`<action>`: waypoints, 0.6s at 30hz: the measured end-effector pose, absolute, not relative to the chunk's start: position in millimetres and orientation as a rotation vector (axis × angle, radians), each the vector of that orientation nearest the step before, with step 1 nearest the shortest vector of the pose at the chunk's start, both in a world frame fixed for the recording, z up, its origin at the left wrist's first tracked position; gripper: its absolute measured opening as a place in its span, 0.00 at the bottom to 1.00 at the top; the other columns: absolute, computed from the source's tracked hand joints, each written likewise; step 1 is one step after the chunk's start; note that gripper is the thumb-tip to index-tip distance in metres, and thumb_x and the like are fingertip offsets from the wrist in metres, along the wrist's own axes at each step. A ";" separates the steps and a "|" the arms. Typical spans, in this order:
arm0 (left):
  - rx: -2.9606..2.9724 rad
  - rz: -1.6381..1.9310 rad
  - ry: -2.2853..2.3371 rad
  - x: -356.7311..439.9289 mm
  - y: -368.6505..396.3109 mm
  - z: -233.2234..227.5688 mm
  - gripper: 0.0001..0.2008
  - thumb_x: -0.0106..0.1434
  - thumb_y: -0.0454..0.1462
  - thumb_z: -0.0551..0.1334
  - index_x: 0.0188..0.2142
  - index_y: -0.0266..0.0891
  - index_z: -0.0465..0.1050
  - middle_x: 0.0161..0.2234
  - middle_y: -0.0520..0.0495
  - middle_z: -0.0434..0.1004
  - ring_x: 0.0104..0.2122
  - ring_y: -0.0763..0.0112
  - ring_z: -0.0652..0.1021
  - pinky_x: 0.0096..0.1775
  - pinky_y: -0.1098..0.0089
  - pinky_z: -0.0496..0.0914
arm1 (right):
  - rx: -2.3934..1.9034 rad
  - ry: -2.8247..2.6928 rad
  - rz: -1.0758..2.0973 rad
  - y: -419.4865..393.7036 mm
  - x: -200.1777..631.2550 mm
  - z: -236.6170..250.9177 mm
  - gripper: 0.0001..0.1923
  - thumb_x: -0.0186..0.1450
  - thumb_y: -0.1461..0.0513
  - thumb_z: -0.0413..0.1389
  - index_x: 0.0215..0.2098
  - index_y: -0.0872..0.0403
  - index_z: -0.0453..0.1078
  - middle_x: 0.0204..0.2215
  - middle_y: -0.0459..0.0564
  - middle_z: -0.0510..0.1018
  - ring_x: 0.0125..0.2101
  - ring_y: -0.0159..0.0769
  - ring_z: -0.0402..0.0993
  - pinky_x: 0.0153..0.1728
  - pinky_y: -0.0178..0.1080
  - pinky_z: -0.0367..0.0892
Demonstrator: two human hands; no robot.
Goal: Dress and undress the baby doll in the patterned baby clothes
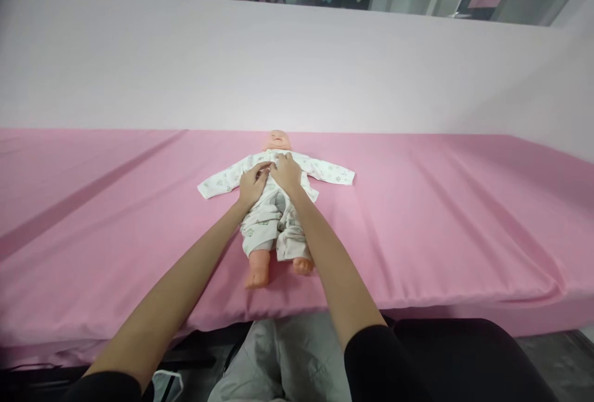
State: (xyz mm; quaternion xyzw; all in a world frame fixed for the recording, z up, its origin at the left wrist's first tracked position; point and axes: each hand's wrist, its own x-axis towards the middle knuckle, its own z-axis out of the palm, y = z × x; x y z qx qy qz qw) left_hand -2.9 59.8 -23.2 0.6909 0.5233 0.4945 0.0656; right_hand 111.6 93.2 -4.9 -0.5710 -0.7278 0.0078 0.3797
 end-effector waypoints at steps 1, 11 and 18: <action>2.117 1.463 1.598 -2.6 60.1 -22.2 0.15 0.62 0.39 0.52 0.45 0.42 0.71 0.42 0.51 0.77 0.37 0.68 0.76 0.44 0.69 0.66 | -1.453 -1.840 0.030 91.4 112.9 -6.0 0.14 0.62 0.59 0.47 0.44 0.53 0.68 0.42 0.52 0.71 0.40 0.41 0.70 0.40 0.40 0.64; 2.508 1.010 1.942 9.9 55.6 -1.3 0.13 0.65 0.40 0.49 0.42 0.41 0.69 0.43 0.44 0.74 0.42 0.57 0.72 0.43 0.61 0.62 | -1.284 -1.712 0.072 90.0 118.3 -14.0 0.11 0.63 0.64 0.46 0.31 0.54 0.69 0.31 0.48 0.72 0.33 0.33 0.67 0.38 0.35 0.61; 2.315 0.967 2.181 30.8 67.7 9.0 0.18 0.66 0.41 0.44 0.38 0.35 0.70 0.40 0.37 0.72 0.39 0.53 0.73 0.42 0.55 0.60 | -1.299 -1.677 0.191 89.8 122.5 -13.2 0.09 0.58 0.67 0.47 0.31 0.55 0.68 0.32 0.47 0.71 0.35 0.33 0.67 0.41 0.35 0.61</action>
